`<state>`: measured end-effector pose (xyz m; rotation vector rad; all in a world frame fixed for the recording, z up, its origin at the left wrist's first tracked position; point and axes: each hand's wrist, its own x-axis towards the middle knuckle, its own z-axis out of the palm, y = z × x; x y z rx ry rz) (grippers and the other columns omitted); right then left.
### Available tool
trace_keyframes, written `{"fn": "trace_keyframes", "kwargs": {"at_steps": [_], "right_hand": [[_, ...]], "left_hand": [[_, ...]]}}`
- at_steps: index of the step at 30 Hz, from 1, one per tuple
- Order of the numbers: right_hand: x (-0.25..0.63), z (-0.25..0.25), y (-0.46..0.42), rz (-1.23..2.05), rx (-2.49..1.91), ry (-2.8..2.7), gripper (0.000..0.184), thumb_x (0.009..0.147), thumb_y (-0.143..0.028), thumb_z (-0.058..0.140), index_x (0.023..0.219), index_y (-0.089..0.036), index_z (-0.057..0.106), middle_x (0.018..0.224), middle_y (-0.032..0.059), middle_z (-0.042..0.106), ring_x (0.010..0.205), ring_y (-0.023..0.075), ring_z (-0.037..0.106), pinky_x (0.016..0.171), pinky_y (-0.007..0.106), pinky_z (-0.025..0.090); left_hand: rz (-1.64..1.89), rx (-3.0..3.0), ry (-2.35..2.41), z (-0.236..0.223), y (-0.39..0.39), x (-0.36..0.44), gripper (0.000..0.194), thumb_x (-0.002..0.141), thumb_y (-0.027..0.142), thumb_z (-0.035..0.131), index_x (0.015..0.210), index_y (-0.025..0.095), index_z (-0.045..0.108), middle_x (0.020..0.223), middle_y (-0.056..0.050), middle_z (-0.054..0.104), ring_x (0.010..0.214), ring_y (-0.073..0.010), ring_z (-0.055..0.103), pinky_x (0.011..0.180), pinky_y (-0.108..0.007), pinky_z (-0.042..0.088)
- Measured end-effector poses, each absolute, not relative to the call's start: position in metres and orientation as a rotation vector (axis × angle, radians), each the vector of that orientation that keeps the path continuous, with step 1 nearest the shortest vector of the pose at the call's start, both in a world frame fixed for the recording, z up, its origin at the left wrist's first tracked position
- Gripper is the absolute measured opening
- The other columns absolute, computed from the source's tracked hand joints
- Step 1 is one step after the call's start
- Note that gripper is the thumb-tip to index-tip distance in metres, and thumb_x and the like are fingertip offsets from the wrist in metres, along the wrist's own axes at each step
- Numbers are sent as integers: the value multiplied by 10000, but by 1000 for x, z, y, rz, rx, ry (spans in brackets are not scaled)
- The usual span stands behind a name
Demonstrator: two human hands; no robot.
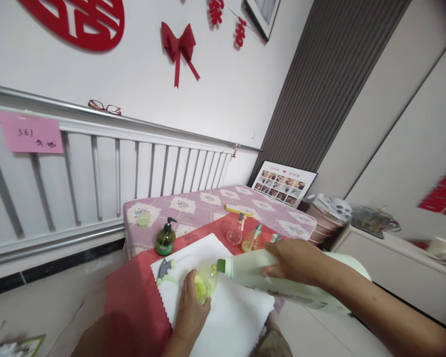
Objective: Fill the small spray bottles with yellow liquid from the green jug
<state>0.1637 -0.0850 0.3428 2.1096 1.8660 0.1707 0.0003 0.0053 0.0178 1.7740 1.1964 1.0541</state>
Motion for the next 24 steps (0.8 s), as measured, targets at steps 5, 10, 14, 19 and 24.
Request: {"fn": "trace_keyframes", "kwargs": {"at_steps": [5, 10, 14, 19, 24], "right_hand": [[164, 343, -85, 155, 2107, 1871, 336, 766, -513, 645, 911, -217, 709, 838, 107, 739, 752, 283, 692, 602, 313, 384], [163, 344, -85, 158, 2103, 1865, 328, 769, -509, 638, 906, -220, 711, 834, 104, 738, 759, 284, 691, 602, 311, 380], [162, 344, -85, 154, 2109, 1864, 331, 765, -509, 639, 904, -217, 711, 847, 111, 740, 772, 294, 692, 610, 318, 388], [162, 344, -84, 157, 2102, 1852, 346, 767, -519, 631, 915, -216, 709, 850, 117, 740, 778, 303, 693, 608, 322, 391], [163, 344, -84, 162, 2087, 1863, 346, 776, -522, 623, 912, -215, 704, 853, 119, 742, 786, 314, 697, 600, 323, 383]], "left_hand": [[1067, 1780, 1196, 19, 5, 0, 780, 676, 175, 568, 1411, 112, 315, 1500, -175, 424, 1409, -278, 396, 1182, -415, 364], [1061, 1791, 1193, 22, 3, 0, 778, 682, 174, 544, 1416, 87, 299, 1500, -192, 409, 1419, -276, 373, 1193, -420, 340], [1045, 1794, 1203, 23, 3, 0, 791, 675, 188, 542, 1418, 85, 292, 1501, -189, 405, 1415, -273, 376, 1194, -413, 336], [1045, 1790, 1200, 22, 4, 1, 787, 682, 181, 543, 1421, 99, 286, 1504, -178, 402, 1414, -269, 375, 1199, -416, 330], [1056, 1791, 1209, 23, 2, 0, 759, 705, 160, 549, 1419, 104, 299, 1504, -163, 415, 1422, -258, 372, 1197, -385, 334]]}}
